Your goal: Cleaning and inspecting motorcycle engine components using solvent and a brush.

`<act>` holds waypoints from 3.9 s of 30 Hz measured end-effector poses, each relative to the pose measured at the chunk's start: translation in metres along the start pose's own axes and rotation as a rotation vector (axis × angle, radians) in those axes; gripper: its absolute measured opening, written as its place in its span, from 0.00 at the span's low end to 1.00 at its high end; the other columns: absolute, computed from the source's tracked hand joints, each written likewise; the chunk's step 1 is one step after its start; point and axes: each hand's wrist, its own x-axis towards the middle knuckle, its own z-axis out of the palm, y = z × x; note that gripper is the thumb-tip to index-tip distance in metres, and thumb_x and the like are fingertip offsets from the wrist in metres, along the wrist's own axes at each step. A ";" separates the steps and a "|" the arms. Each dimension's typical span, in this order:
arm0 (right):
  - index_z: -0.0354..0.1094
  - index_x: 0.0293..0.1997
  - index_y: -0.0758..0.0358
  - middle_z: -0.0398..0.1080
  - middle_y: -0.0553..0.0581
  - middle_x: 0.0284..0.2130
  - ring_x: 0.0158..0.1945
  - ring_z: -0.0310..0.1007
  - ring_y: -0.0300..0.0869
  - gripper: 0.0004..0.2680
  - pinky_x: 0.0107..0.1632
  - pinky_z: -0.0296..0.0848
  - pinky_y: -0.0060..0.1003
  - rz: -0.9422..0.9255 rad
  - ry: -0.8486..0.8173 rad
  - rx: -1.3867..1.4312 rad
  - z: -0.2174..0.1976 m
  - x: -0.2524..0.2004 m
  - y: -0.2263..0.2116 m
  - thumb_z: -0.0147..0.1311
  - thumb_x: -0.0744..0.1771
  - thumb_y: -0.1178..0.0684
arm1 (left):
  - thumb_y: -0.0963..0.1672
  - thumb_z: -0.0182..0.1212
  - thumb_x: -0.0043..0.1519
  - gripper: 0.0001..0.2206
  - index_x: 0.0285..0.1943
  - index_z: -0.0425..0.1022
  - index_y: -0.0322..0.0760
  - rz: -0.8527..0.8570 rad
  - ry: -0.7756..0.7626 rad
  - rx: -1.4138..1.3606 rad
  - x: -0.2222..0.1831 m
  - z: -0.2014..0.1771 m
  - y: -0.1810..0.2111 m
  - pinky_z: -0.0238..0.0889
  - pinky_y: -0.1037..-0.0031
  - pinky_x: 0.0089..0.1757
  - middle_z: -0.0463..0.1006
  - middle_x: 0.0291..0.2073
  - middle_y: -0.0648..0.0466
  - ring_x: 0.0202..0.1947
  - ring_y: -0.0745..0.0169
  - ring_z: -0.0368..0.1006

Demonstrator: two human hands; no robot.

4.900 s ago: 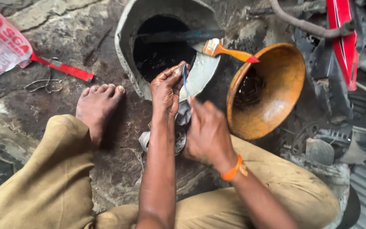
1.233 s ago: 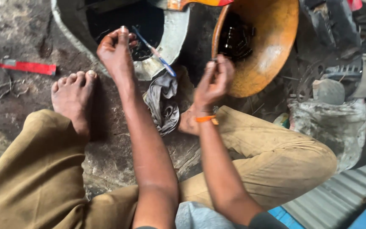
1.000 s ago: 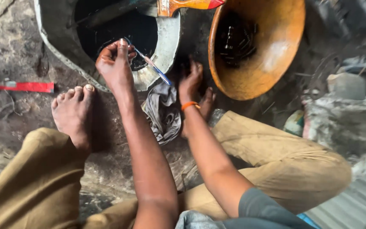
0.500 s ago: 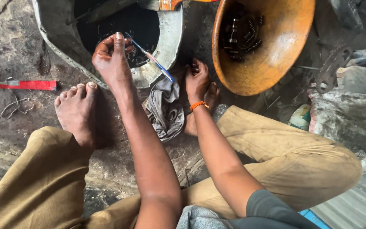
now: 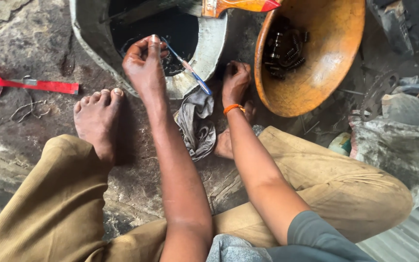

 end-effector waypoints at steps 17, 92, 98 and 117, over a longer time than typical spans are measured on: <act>0.74 0.55 0.71 0.71 0.54 0.40 0.34 0.73 0.35 0.10 0.35 0.75 0.28 -0.147 -0.166 0.253 -0.064 -0.015 -0.134 0.59 0.68 0.61 | 0.43 0.64 0.64 0.08 0.41 0.81 0.31 -0.092 0.010 0.106 -0.015 0.006 0.038 0.74 0.77 0.36 0.84 0.30 0.51 0.30 0.67 0.80; 0.67 0.63 0.69 0.63 0.58 0.23 0.23 0.61 0.44 0.13 0.23 0.65 0.38 -0.665 -0.720 -0.375 -0.153 -0.049 -0.226 0.48 0.70 0.59 | 0.42 0.63 0.65 0.13 0.52 0.77 0.20 -0.382 -0.092 -0.645 -0.051 0.024 0.009 0.79 0.69 0.42 0.83 0.39 0.41 0.37 0.55 0.82; 0.67 0.65 0.71 0.64 0.60 0.23 0.22 0.61 0.44 0.16 0.21 0.66 0.36 -0.679 -0.735 -0.335 -0.152 -0.051 -0.228 0.49 0.69 0.59 | 0.42 0.64 0.64 0.13 0.51 0.77 0.21 -0.389 -0.088 -0.668 -0.047 0.024 0.007 0.80 0.70 0.41 0.83 0.38 0.41 0.36 0.55 0.82; 0.64 0.65 0.75 0.64 0.65 0.27 0.24 0.68 0.50 0.17 0.25 0.70 0.43 -0.708 -0.734 -0.531 -0.152 -0.054 -0.237 0.48 0.69 0.60 | 0.48 0.63 0.66 0.16 0.44 0.81 0.25 -0.500 -0.061 -0.657 -0.050 0.039 -0.005 0.66 0.79 0.28 0.79 0.27 0.51 0.24 0.69 0.72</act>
